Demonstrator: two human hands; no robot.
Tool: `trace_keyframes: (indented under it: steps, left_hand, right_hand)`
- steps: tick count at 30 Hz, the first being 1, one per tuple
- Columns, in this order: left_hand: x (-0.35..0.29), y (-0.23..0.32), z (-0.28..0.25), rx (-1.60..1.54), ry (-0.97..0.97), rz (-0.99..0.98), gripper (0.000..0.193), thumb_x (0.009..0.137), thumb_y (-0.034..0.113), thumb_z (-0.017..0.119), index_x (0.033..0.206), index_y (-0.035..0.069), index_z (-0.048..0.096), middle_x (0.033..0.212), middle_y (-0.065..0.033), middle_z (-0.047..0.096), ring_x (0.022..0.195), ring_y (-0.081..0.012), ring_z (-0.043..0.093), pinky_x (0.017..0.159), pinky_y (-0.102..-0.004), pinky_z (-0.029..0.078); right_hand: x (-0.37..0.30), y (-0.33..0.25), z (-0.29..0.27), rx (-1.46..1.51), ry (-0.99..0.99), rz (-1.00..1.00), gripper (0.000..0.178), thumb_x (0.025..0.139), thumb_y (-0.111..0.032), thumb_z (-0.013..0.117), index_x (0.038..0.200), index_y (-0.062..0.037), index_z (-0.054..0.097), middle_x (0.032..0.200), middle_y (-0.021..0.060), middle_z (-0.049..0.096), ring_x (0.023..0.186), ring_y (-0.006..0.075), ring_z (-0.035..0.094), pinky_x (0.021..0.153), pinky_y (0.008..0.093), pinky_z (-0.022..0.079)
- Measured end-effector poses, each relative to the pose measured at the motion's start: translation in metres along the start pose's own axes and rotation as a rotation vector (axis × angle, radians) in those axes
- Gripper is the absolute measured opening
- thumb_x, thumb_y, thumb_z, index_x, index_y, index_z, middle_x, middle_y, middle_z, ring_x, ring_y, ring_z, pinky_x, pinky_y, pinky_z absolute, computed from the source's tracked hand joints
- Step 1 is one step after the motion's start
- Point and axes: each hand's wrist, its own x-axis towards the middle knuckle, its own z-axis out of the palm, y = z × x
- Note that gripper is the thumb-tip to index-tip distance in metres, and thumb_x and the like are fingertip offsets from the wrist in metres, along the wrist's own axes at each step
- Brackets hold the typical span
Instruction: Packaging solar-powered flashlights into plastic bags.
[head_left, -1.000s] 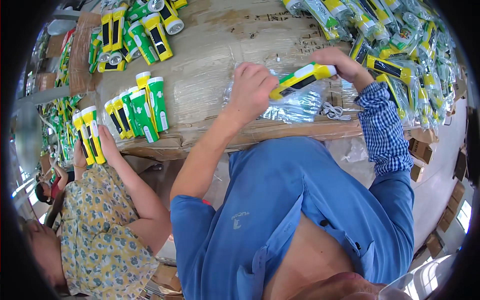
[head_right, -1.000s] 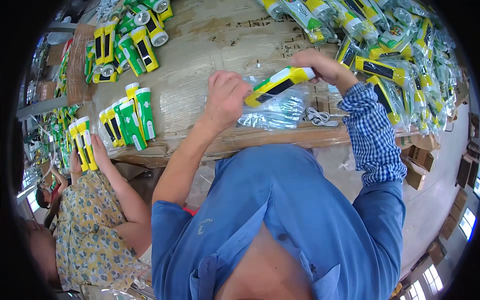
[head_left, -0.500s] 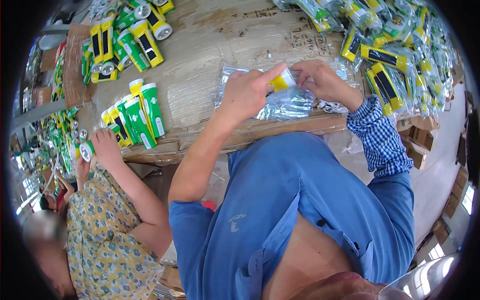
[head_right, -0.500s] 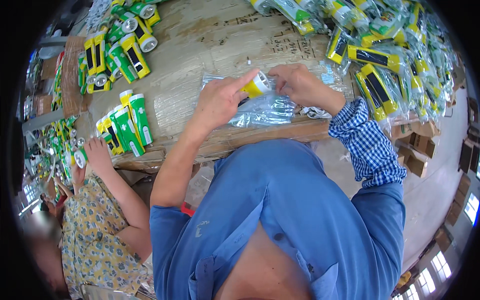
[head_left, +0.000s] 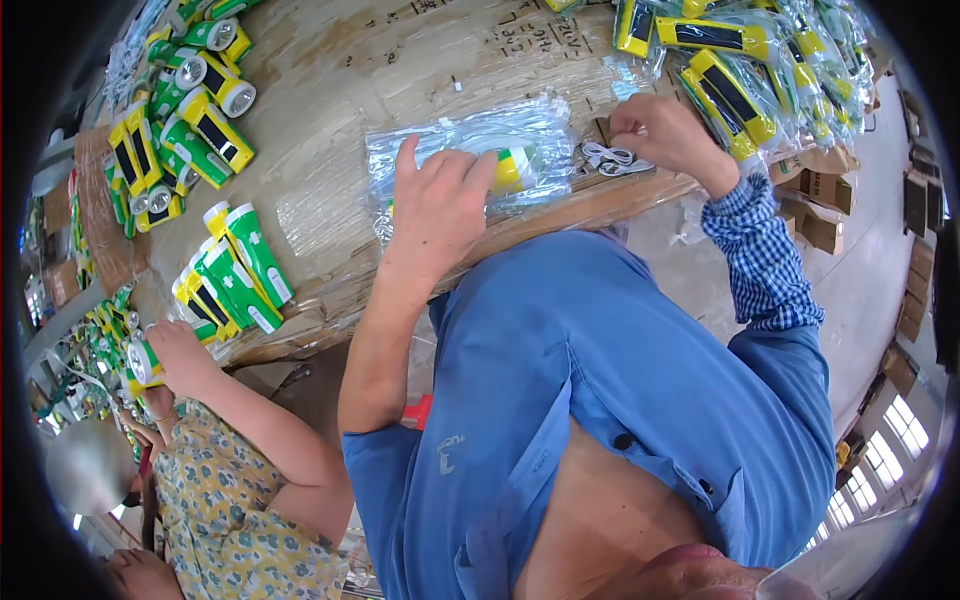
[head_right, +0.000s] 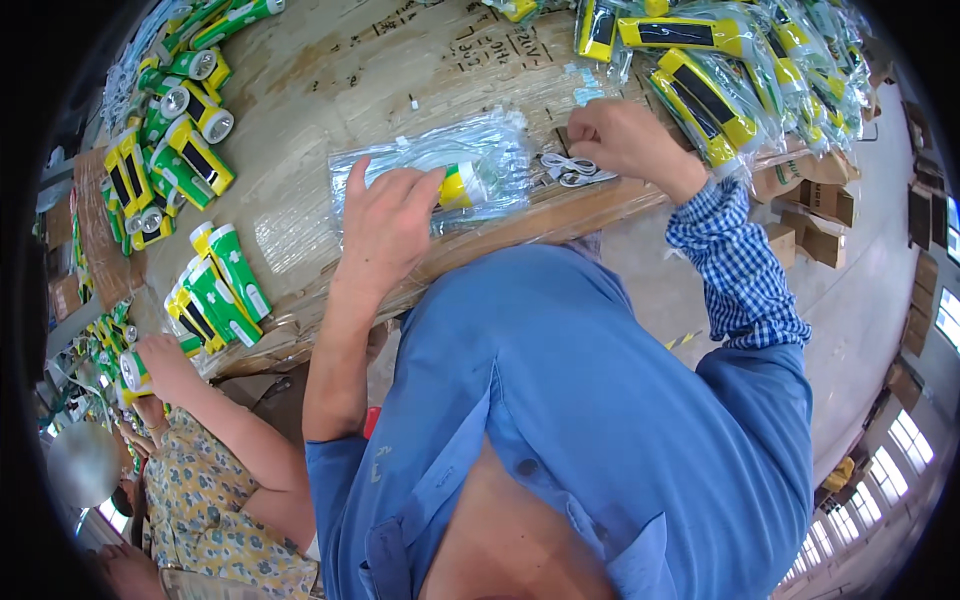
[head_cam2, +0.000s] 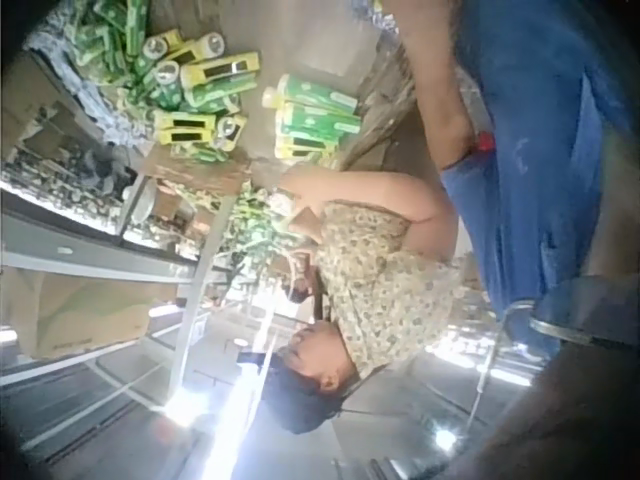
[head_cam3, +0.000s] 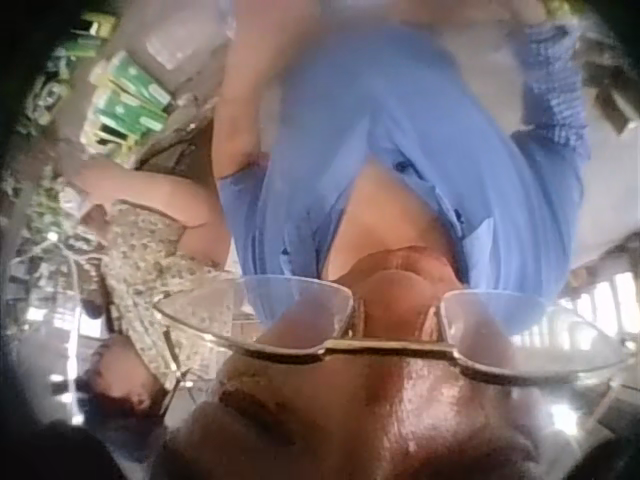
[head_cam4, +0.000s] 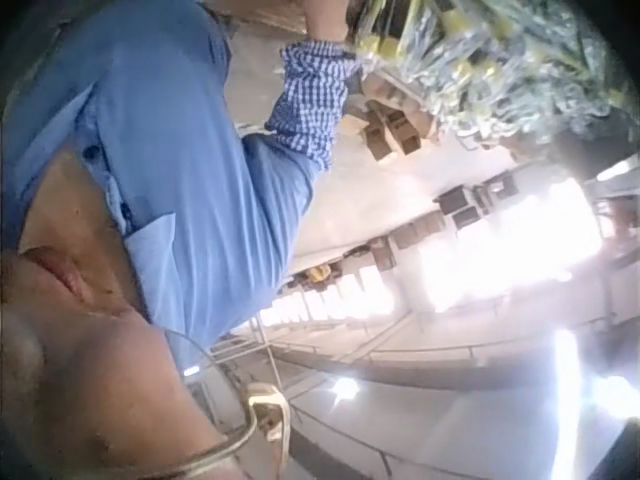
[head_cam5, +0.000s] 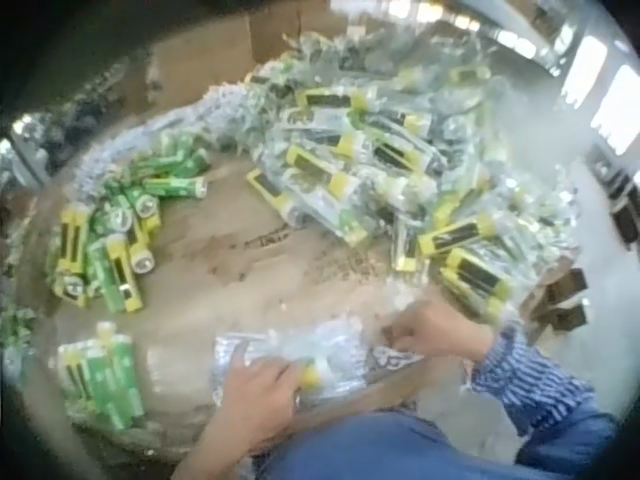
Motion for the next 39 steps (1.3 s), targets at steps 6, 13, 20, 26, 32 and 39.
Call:
trace_keyframes:
  steps: [6, 13, 20, 26, 32, 39]
  left_hand:
    - [-0.002, 0.004, -0.011, 0.002, -0.083, -0.013, 0.025, 0.084, 0.011, 0.069, 0.109, 0.008, 0.069, 0.097, -0.0046, 0.069, 0.098, -0.0228, 0.066, 0.108, -0.0538, 0.039]
    - [-0.021, 0.002, -0.022, -0.010, 0.334, -0.232, 0.022, 0.082, 0.013, 0.072, 0.101, 0.005, 0.069, 0.102, -0.0097, 0.067, 0.095, -0.0269, 0.066, 0.097, -0.0492, 0.045]
    - [-0.051, -0.022, -0.010, -0.295, 0.215, -0.555, 0.014, 0.089, 0.010, 0.070, 0.102, 0.003, 0.070, 0.096, -0.0134, 0.069, 0.081, -0.0296, 0.067, 0.072, -0.0383, 0.053]
    - [-0.054, -0.012, -0.002, -0.386, 0.412, -0.602, 0.008, 0.092, 0.006, 0.067, 0.099, 0.003, 0.070, 0.090, -0.0123, 0.072, 0.079, -0.0241, 0.070, 0.070, -0.0338, 0.055]
    - [-0.062, -0.006, -0.010, -0.527, 0.446, -0.767, 0.007, 0.093, 0.006, 0.065, 0.098, 0.004, 0.068, 0.085, -0.0146, 0.071, 0.076, -0.0289, 0.070, 0.069, -0.0377, 0.054]
    - [-0.061, -0.015, -0.009, -0.548, 0.438, -0.797, 0.012, 0.093, 0.014, 0.065, 0.094, 0.003, 0.066, 0.082, -0.0140, 0.066, 0.074, -0.0257, 0.065, 0.068, -0.0369, 0.051]
  right_hand:
    - [0.002, -0.002, 0.025, -0.104, -0.039, -0.131, 0.017, 0.069, -0.009, 0.071, 0.084, -0.0006, 0.067, 0.083, 0.0144, 0.066, 0.080, 0.0334, 0.063, 0.073, 0.0429, 0.051]
    - [0.046, -0.074, -0.032, 0.226, 0.138, -0.049, 0.015, 0.075, -0.010, 0.073, 0.084, -0.0001, 0.066, 0.074, 0.0120, 0.068, 0.067, 0.0230, 0.068, 0.062, 0.0342, 0.053]
    - [0.104, -0.120, 0.031, -0.186, -0.221, -0.373, 0.011, 0.079, -0.012, 0.067, 0.086, -0.0046, 0.070, 0.079, 0.0172, 0.070, 0.075, 0.0372, 0.068, 0.067, 0.0457, 0.053]
    - [0.098, -0.126, 0.048, -0.116, -0.272, -0.356, 0.013, 0.083, -0.014, 0.064, 0.089, -0.0068, 0.073, 0.084, 0.0156, 0.071, 0.081, 0.0379, 0.069, 0.072, 0.0478, 0.055]
    - [0.112, -0.153, 0.041, 0.131, 0.157, -0.596, 0.015, 0.084, -0.019, 0.068, 0.093, -0.0090, 0.075, 0.086, 0.0117, 0.071, 0.082, 0.0351, 0.067, 0.075, 0.0464, 0.055]
    - [0.098, -0.115, 0.046, -0.096, -0.072, -0.561, 0.010, 0.079, -0.020, 0.069, 0.079, -0.0096, 0.069, 0.079, 0.0127, 0.069, 0.079, 0.0352, 0.067, 0.068, 0.0483, 0.054]
